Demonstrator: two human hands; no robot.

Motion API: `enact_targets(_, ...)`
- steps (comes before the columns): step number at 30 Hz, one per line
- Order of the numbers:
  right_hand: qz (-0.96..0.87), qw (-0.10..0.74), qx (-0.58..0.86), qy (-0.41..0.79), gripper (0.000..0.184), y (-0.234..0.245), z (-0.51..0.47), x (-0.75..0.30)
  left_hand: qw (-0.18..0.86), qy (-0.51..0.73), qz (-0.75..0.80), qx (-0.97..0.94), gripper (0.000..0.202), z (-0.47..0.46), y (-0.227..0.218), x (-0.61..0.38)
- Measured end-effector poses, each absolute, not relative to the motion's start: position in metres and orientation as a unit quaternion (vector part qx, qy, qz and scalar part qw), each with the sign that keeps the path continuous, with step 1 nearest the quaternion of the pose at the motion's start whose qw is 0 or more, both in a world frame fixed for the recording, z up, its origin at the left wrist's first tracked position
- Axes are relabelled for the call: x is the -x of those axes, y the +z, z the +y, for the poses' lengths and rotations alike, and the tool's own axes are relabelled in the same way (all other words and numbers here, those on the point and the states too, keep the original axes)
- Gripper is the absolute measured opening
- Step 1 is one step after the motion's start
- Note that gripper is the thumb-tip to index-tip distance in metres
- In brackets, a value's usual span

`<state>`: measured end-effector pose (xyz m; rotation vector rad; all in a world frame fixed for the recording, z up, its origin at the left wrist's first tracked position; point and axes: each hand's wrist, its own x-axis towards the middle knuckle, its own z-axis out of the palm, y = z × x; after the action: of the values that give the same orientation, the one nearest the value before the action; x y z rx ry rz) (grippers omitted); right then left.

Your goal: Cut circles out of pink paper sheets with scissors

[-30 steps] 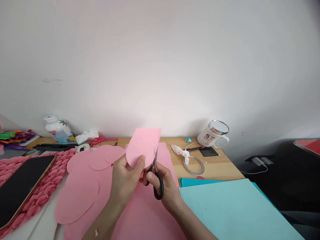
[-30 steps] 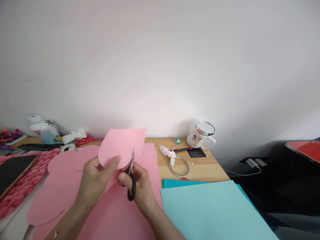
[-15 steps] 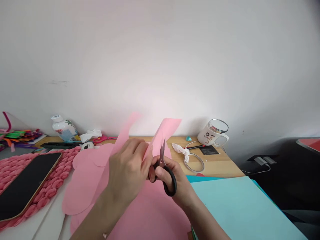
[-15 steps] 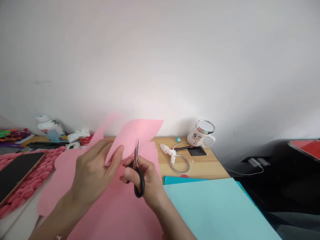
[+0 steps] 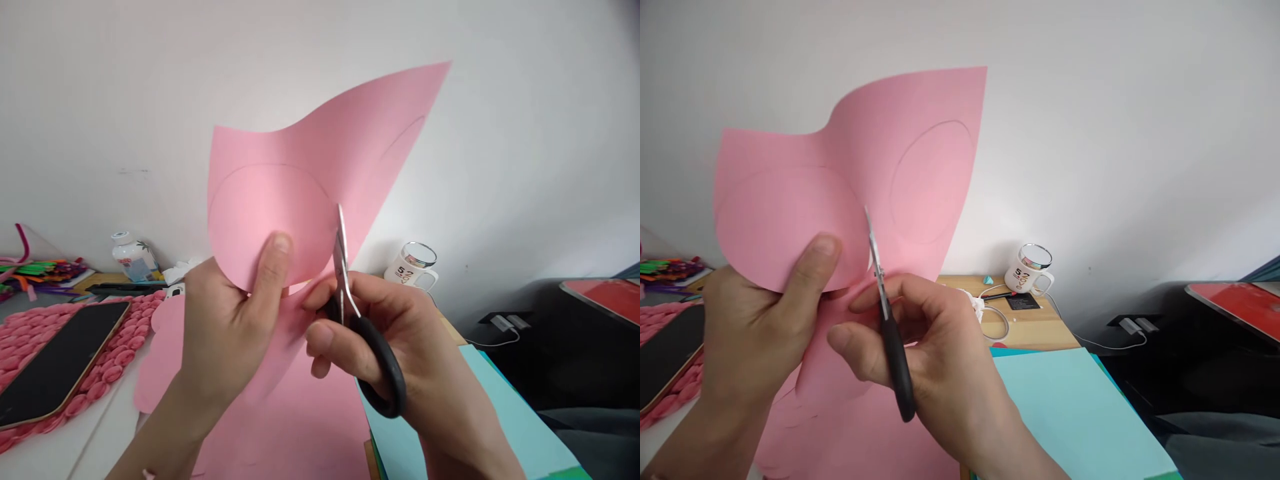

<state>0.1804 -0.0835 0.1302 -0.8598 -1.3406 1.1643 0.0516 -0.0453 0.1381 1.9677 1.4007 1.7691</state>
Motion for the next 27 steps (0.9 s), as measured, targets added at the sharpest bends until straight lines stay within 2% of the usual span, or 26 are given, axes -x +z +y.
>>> enact_targets(4, -0.561, 0.491, 0.359, 0.561, 0.01, 0.119, -0.06, -0.179, 0.15, 0.532, 0.551, -0.626, 0.04, -0.029, 0.125, -0.038)
enact_targets(8, -0.479, 0.455, 0.366, 0.655, 0.029, 0.072, -0.015, -0.172, 0.09, 0.458, 0.57, -0.676, 0.041, 0.006, 0.09, -0.024)
enact_targets(10, -0.448, 0.443, 0.381, 0.677, 0.036, 0.043, 0.002, -0.166, 0.103, 0.426, 0.597, -0.672, 0.042, 0.021, 0.069, -0.019)
enact_targets(12, -0.429, 0.45, 0.377, 0.687, 0.04, 0.016, 0.011, -0.157, 0.17, 0.449, 0.609, -0.632, 0.039, 0.032, 0.05, -0.016)
enact_targets(16, -0.427, 0.465, 0.378, 0.677, 0.04, -0.019, 0.013, -0.146, 0.23, 0.475, 0.6, -0.601, 0.021, 0.036, 0.025, -0.018)
enact_targets(22, -0.453, 0.492, 0.374, 0.643, 0.032, -0.028, 0.002, -0.155, 0.399, 0.497, 0.572, -0.516, 0.024, 0.023, 0.007, -0.03)
enact_targets(27, -0.492, 0.49, 0.365, 0.62, 0.031, -0.027, -0.007, -0.173, 0.437, 0.511, 0.554, -0.491, 0.022, 0.014, 0.007, -0.035)
